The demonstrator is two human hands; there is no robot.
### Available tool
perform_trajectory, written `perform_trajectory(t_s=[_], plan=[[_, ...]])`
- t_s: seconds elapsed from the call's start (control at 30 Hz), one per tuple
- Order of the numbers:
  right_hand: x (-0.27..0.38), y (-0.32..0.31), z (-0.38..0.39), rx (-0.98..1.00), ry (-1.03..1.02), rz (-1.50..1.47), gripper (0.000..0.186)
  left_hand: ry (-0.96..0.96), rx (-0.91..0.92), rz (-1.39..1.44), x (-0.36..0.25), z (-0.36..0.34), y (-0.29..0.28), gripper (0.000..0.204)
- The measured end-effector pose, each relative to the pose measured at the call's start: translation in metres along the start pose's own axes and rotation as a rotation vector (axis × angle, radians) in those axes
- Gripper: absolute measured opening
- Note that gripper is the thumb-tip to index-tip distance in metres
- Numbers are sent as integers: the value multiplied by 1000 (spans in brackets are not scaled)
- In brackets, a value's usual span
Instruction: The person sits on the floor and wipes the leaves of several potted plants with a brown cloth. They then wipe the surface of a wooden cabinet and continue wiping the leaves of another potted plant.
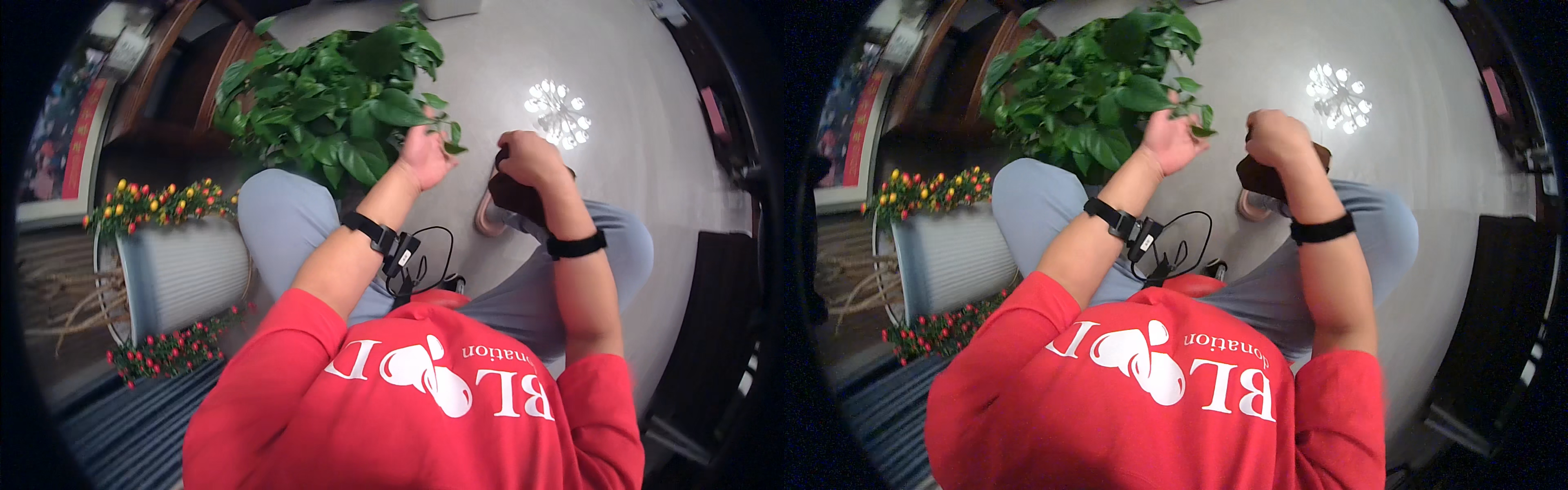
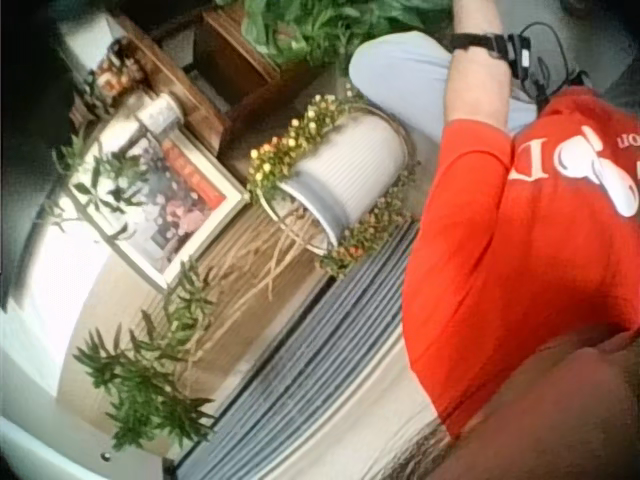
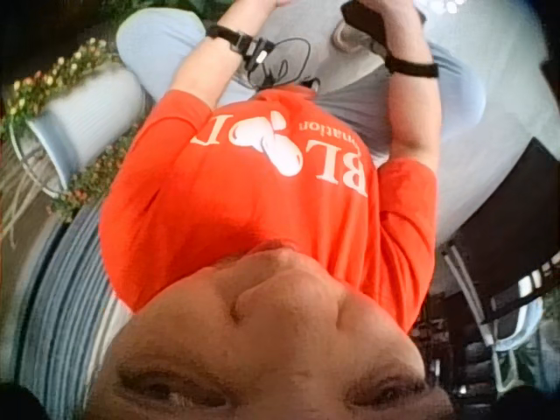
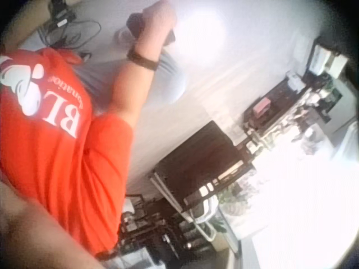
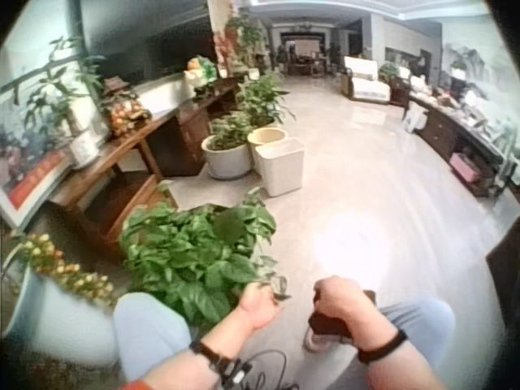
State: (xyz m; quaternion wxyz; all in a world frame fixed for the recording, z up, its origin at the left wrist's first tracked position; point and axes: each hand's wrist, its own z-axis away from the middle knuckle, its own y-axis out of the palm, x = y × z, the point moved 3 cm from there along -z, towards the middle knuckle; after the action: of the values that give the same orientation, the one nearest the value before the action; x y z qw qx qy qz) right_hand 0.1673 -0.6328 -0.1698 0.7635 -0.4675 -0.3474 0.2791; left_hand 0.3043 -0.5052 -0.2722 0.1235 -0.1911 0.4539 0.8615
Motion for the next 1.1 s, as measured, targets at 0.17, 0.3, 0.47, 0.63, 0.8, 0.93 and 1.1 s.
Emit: perform_trajectory(t_s=[0.17,0.3,0.47,0.63,0.8,0.93,1.1], plan=[[23,-57,12,-215,-60,-306,40,-177,-257,-454,26,60,3,46],[53,-84,12,-426,-209,-435,42,-64,-25,-694,-19,128,21,53],[105,-93,2,-587,-396,-758,41,342,-217,-526,-123,207,-8,41],[182,-91,-11,-635,-667,-928,39,482,-484,134,-147,197,-52,43],[256,-72,-35,-698,-823,-492,40,705,-718,-138,-163,180,-56,45],[275,-37,-64,-329,-668,-47,42,658,-574,-73,-166,180,-44,72],[223,-48,-92,-171,-491,208,46,603,-635,-130,-171,184,-43,87]])
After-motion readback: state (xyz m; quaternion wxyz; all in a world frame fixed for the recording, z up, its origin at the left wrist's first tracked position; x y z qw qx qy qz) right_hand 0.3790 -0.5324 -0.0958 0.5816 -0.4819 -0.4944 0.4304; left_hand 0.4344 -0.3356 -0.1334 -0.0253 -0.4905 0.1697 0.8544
